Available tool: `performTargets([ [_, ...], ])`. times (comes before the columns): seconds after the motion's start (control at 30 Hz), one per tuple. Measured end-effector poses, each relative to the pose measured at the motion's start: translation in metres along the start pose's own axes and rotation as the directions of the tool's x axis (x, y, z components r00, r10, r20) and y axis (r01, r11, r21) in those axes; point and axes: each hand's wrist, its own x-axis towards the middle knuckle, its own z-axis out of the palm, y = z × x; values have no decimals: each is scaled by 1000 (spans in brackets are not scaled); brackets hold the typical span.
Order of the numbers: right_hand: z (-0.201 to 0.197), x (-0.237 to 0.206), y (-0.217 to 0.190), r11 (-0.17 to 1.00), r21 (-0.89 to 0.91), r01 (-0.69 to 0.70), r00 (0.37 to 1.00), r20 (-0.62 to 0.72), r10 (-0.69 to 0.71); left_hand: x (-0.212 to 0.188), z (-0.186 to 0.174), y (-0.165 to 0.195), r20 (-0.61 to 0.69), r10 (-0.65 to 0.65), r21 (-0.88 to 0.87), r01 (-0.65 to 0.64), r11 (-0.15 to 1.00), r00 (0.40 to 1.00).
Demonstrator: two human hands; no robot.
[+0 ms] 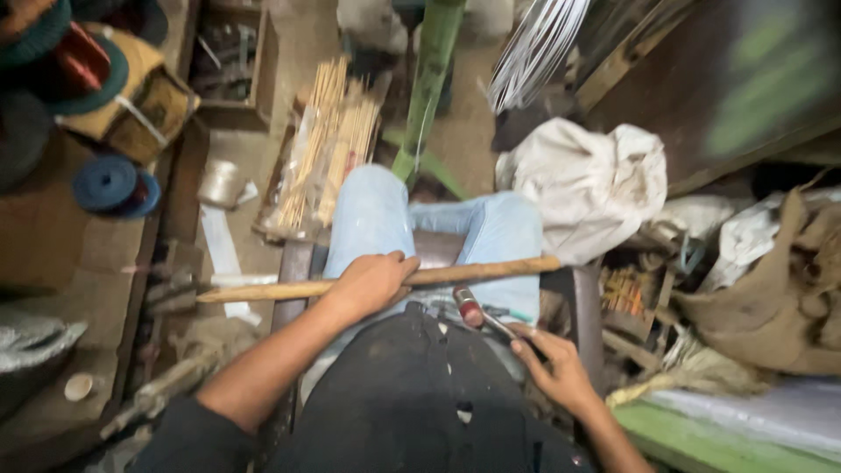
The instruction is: The person winds white wire onto a green vertical stand using both hands. They use a small hammer to tap the wire into place and a wooden stick to assist in guiding the wire. The person repeatedly wraps the wire around the stand, adjusting its position as needed.
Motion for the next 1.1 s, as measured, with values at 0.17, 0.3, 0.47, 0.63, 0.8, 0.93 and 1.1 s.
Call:
performTargets([
  [0.17, 1, 13, -7, 987, -91, 131, 990, -38, -135, 9, 16, -15, 298, 39, -110, -6, 994, 954],
  [0.3, 3, 56, -11, 923, -375, 88, 960, -214, -179, 28, 13, -31, 502, 106, -80, -76, 994, 858],
  [0.47, 8, 110, -1, 881, -472, -14, 981, -177, -79, 65, 4, -37, 615, 191, -176, -103, 979, 765],
  [0.63, 4, 122, 20, 808, -587, -49, 998, 3, 62, 119, -7, -78, 319, 157, -319, -50, 946, 935],
  [0.8, -10, 143, 37, 857, -513, -42, 994, 65, 87, 193, 2, -138, 22, 35, -213, -29, 977, 999],
  [0.93, -16, 180, 58, 873, -487, -32, 956, 239, 169, 258, 78, -168, 173, 34, -41, -28, 999, 984],
  [1.1, -18, 206, 87, 908, -418, 26, 948, 297, 110, 331, 223, -213, 337, -248, 318, 138, 938, 908],
])
